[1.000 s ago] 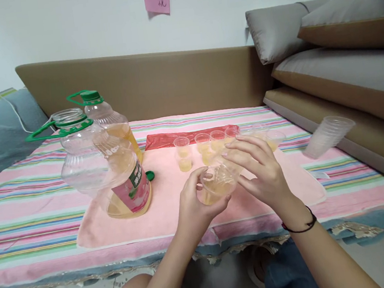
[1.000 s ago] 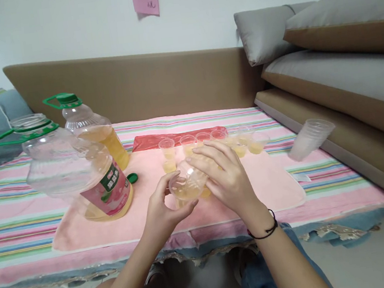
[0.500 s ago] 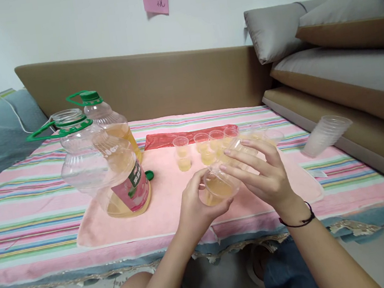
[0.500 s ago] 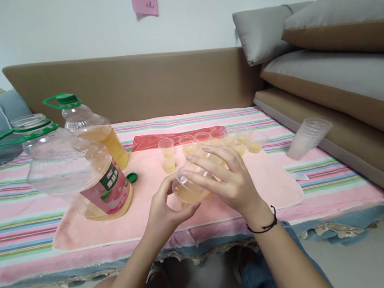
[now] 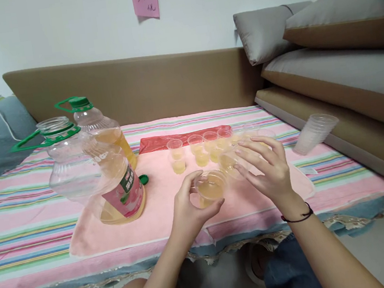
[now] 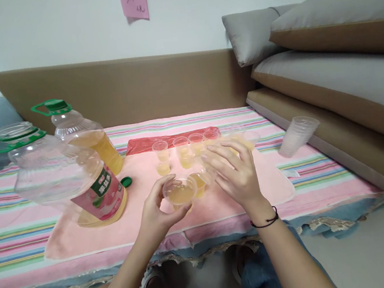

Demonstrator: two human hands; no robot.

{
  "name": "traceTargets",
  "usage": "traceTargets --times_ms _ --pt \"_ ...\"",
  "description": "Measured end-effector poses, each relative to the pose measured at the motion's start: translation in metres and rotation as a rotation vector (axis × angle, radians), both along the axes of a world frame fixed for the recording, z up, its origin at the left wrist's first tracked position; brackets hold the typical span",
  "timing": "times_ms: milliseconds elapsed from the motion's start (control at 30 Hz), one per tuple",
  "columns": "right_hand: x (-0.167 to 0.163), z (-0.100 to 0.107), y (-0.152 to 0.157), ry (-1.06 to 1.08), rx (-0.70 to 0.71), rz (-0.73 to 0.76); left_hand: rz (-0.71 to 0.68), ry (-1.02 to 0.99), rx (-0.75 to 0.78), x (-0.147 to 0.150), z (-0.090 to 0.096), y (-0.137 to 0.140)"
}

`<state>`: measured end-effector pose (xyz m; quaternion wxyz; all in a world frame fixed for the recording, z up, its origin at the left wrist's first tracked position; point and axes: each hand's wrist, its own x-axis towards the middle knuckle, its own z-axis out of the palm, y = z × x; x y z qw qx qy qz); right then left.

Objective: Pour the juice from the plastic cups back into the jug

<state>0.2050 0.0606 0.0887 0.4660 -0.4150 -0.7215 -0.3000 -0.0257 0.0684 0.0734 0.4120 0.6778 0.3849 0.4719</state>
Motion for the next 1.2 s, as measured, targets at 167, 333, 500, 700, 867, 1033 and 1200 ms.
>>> traceTargets --times_ms 167,333,500,700,867,1033,1200 --pt "0.035 -0.017 0.0 0.331 -0.084 -0.046 0.062 0.007 -0.005 -0.005 -0.005 0.007" --pt "0.101 -0.04 -0.001 0.813 -0.193 -0.095 0.13 0.0 0.022 -0.01 -0.005 0.013" --pt "0.176 -0.067 -0.007 1.158 -0.109 -0.189 0.179 -0.014 0.022 -0.016 -0.005 0.017" --pt "0.246 -0.096 -0.015 1.161 -0.172 -0.447 0.239 0.013 -0.025 -0.025 -0.004 0.02" --pt "0.277 -0.114 -0.012 1.22 -0.223 -0.487 0.263 -0.008 -0.09 -0.03 -0.005 0.027" --pt "0.289 -0.13 -0.012 1.253 -0.244 -0.51 0.262 -0.003 -0.06 -0.036 -0.015 0.035" --pt "0.29 -0.135 -0.016 1.238 -0.267 -0.525 0.268 0.003 -0.047 -0.033 -0.016 0.033"
